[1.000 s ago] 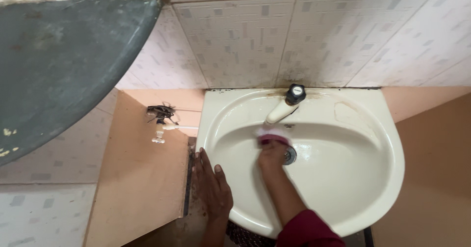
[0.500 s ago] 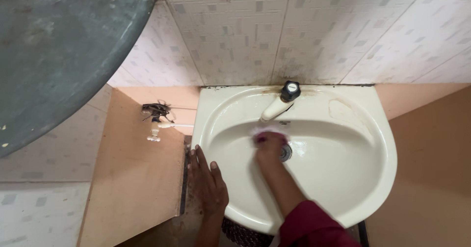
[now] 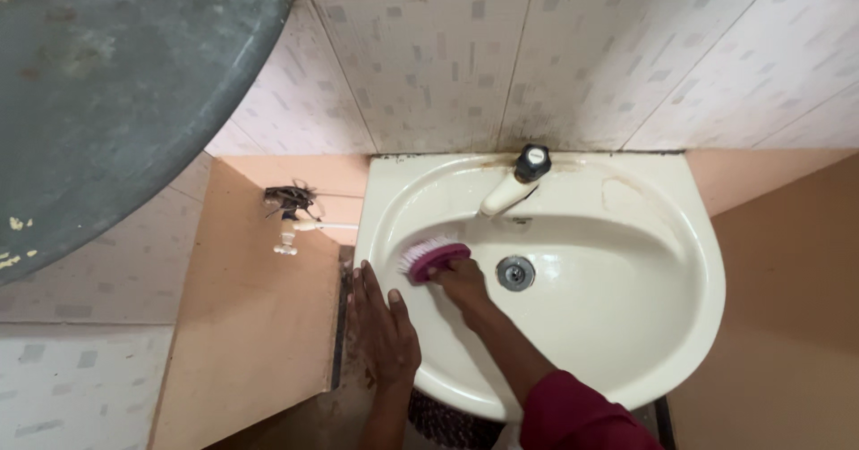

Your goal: The person scrubs the interior basin of a white bathroom sink using a pink scrubbing brush held in the right hand. The left hand rests on the sink's edge for stability while the right hand moves the brush in circular and back-and-forth motions across the surface.

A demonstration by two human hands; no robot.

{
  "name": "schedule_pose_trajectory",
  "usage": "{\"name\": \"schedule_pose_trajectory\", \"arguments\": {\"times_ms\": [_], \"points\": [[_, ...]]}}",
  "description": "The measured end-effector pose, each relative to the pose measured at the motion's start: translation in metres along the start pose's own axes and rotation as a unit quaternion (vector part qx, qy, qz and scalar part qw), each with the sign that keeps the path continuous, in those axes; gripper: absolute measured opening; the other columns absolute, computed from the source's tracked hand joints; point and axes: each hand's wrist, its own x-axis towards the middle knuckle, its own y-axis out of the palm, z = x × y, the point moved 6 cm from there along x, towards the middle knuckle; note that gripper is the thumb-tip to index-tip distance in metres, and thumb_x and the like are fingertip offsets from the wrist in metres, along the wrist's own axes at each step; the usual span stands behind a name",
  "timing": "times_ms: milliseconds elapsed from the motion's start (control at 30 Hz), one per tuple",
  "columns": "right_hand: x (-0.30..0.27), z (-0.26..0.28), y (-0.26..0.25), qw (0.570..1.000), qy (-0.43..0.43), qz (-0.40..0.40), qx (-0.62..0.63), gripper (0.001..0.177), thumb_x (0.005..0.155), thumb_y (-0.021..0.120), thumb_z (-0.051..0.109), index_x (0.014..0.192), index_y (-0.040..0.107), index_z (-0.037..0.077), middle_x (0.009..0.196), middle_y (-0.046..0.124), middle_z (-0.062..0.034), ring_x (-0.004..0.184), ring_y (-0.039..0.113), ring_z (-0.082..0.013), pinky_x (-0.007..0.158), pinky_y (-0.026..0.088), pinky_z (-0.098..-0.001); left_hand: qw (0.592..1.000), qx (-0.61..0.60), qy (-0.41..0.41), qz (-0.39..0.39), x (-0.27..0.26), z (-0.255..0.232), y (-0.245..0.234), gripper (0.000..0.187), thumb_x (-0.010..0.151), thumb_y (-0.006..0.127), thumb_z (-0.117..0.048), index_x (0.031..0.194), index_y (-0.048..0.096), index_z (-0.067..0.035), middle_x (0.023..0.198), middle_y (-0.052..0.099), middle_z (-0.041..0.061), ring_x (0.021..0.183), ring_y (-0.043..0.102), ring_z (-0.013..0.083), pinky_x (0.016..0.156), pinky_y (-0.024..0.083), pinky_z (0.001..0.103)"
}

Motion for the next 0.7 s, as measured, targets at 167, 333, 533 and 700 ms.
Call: {"name": "schedule_pose_trajectory", "arguments": {"times_ms": [167, 333, 533, 700], "points": [[0.009, -0.001, -0.015, 0.997, -0.017, -0.070, -0.037, 0.028, 0.087, 0.071, 0.025, 0.101, 0.073, 0.001, 0.093, 0.075, -0.0157, 0.087, 0.073, -0.0247, 0.079, 0.056, -0.0412, 1.000, -0.001, -0.009, -0.001, -0.001, 0.002, 0.002, 0.065, 0.109, 0.026, -0.042, 0.159, 0.034, -0.001, 0.160, 0.040, 0.025, 0.151, 0.035, 0.0374, 0.124, 0.019, 0.053], [-0.016, 0.020, 0.031, 0.973, -0.074, 0.032, -0.217, 0.035, 0.087, 0.076, 0.030, 0.102, 0.073, -0.001, 0.095, 0.073, -0.0202, 0.091, 0.073, -0.0278, 0.083, 0.054, -0.0402, 0.999, -0.035, -0.017, -0.006, -0.002, 0.005, 0.001, 0.065, 0.109, 0.025, -0.043, 0.159, 0.034, -0.002, 0.160, 0.042, 0.023, 0.151, 0.037, 0.0360, 0.125, 0.020, 0.052], [-0.003, 0.020, -0.007, 0.997, -0.024, 0.074, 0.023, 0.039, 0.083, 0.074, 0.031, 0.113, 0.071, 0.006, 0.102, 0.076, -0.0056, 0.093, 0.070, -0.0163, 0.082, 0.054, -0.0336, 0.997, -0.071, -0.001, -0.013, 0.001, 0.005, -0.001, 0.066, 0.110, 0.024, -0.041, 0.160, 0.029, 0.002, 0.161, 0.040, 0.024, 0.149, 0.038, 0.0399, 0.125, 0.020, 0.052], [0.029, -0.011, -0.022, 0.994, 0.024, -0.067, 0.079, 0.040, 0.085, 0.079, 0.028, 0.110, 0.072, -0.003, 0.098, 0.073, -0.0115, 0.088, 0.064, -0.0208, 0.077, 0.051, -0.0389, 0.998, -0.056, -0.007, -0.014, 0.002, 0.003, -0.001, 0.064, 0.110, 0.024, -0.042, 0.159, 0.031, -0.002, 0.162, 0.044, 0.017, 0.151, 0.042, 0.0353, 0.127, 0.023, 0.050]]}}
